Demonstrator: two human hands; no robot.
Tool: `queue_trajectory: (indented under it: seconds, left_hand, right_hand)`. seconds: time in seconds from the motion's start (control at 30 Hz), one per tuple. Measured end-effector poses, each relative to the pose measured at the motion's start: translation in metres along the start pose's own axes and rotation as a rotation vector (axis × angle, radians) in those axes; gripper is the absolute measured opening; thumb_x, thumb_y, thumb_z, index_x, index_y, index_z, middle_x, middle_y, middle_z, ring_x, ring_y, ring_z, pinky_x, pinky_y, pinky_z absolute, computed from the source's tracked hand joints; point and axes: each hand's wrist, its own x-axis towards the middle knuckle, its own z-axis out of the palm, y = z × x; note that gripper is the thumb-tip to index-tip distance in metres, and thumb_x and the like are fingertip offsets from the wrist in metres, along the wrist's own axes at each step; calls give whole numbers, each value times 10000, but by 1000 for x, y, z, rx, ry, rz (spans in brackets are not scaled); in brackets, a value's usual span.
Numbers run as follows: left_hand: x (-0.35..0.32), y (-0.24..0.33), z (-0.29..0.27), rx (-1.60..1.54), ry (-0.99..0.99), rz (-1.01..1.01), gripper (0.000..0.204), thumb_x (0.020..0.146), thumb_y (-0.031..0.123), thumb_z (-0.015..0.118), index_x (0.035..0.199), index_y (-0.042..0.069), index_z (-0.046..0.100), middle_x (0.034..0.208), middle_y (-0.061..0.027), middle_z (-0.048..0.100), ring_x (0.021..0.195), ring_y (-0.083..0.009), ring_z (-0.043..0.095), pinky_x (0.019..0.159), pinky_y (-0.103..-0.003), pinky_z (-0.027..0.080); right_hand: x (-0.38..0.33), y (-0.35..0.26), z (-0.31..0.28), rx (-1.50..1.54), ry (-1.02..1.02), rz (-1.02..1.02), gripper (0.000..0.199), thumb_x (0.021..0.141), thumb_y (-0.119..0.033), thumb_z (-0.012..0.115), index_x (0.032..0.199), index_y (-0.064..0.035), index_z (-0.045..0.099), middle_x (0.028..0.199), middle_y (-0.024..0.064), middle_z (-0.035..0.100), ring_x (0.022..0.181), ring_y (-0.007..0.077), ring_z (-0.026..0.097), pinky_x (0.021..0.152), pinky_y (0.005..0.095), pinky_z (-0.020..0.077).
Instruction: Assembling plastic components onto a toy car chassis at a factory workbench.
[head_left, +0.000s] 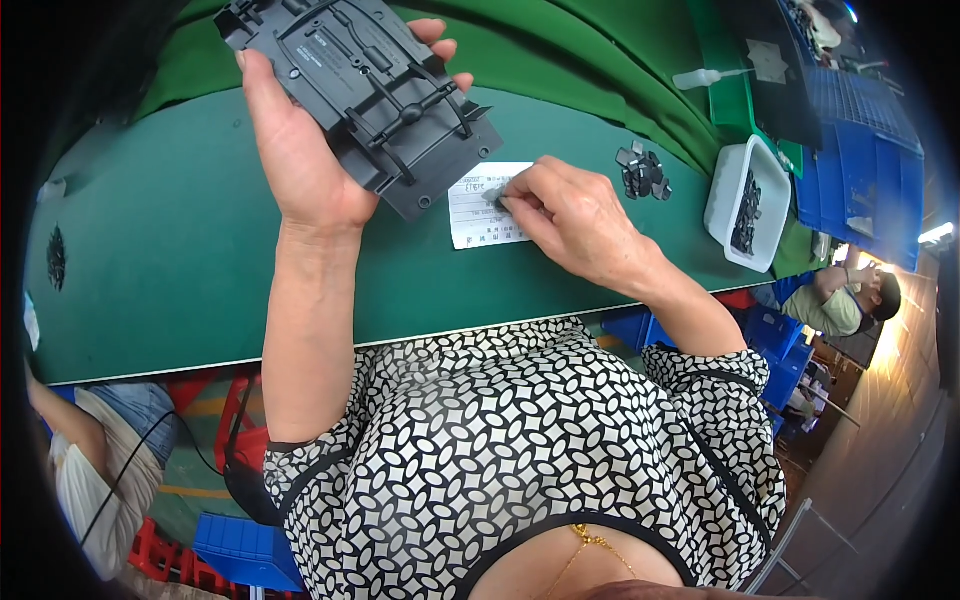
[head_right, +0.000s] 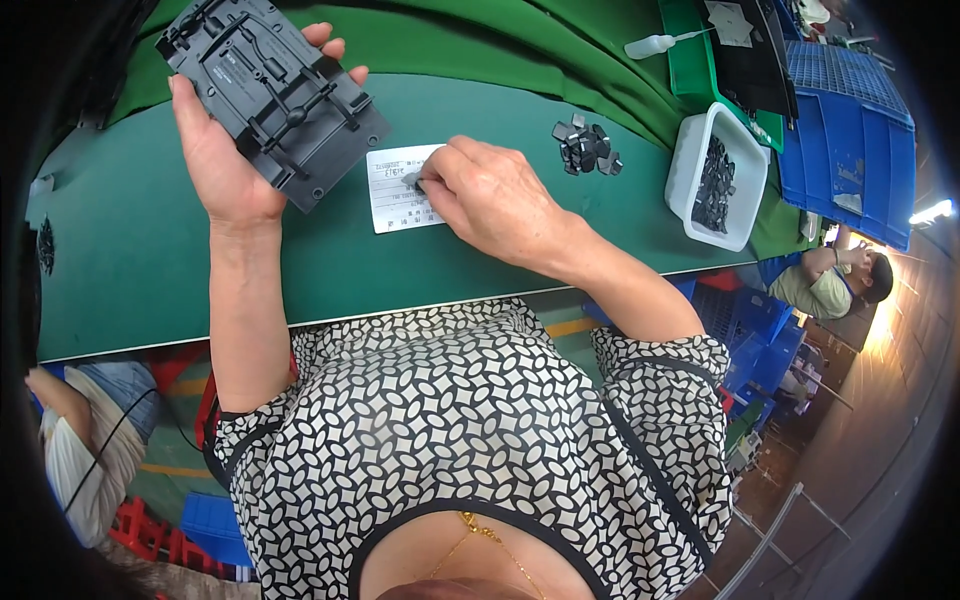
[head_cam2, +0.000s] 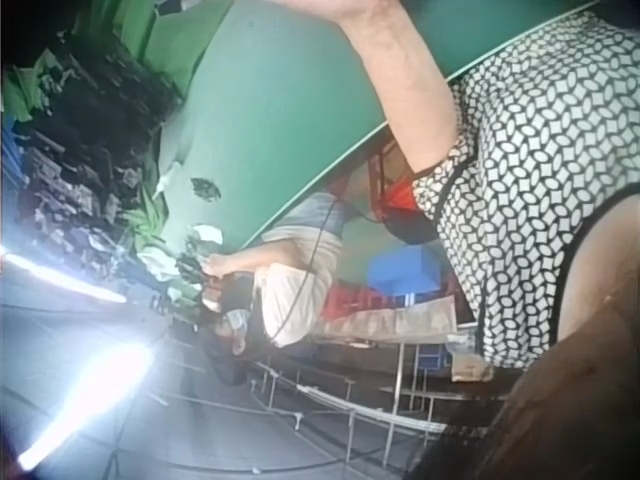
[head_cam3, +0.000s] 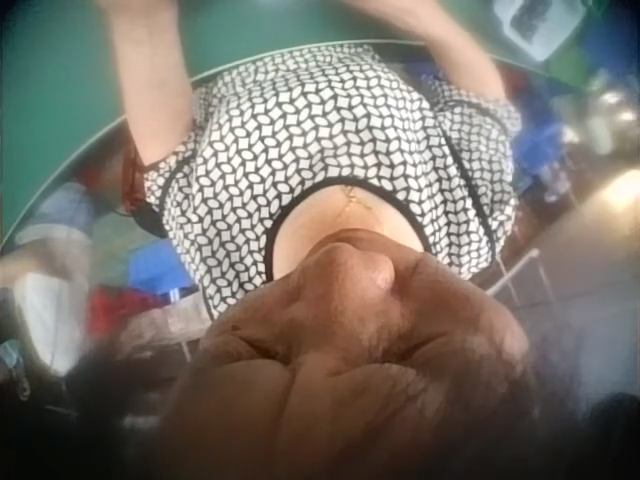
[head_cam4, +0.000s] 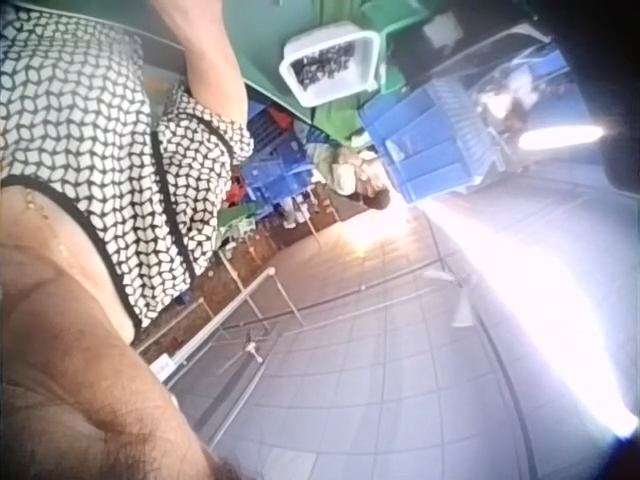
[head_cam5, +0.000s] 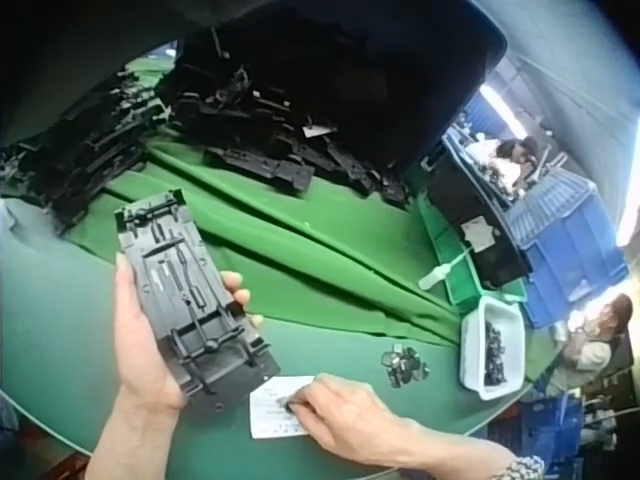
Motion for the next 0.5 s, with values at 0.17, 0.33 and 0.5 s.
queue_trajectory:
  seconds: [0.17, 0.33, 0.5]
  left_hand:
    - [4, -2, -10, 2, 5, 7, 823, 913, 629, 31, 1360, 6, 329, 1263, -271, 463, 1125, -383, 507, 973, -570, 420]
    - [1, -1, -4, -18, -29, 1, 826, 913, 631, 37, 1351, -2, 336, 1255, -266, 470, 1123, -377, 508, 962, -568, 430]
    - [0, 0, -2, -9, -19, 3, 818, 915, 628, 41, 1348, 1, 340, 1253, -265, 472, 1119, -377, 512, 959, -566, 433]
  right_hand:
    - [7, 1, -1, -33, 31, -33, 86, 803, -64, 618, 826, 8, 576, 745, 131, 583, 673, 316, 596, 599, 400, 495]
    - [1, -1, 0, -41, -25, -40, 89, 800, -61, 619, 827, 6, 568, 753, 126, 576, 674, 314, 590, 599, 399, 491]
    - [11, -1, -2, -63, -3, -92, 80, 799, -55, 616, 825, 1, 566, 746, 122, 565, 688, 307, 587, 610, 399, 489]
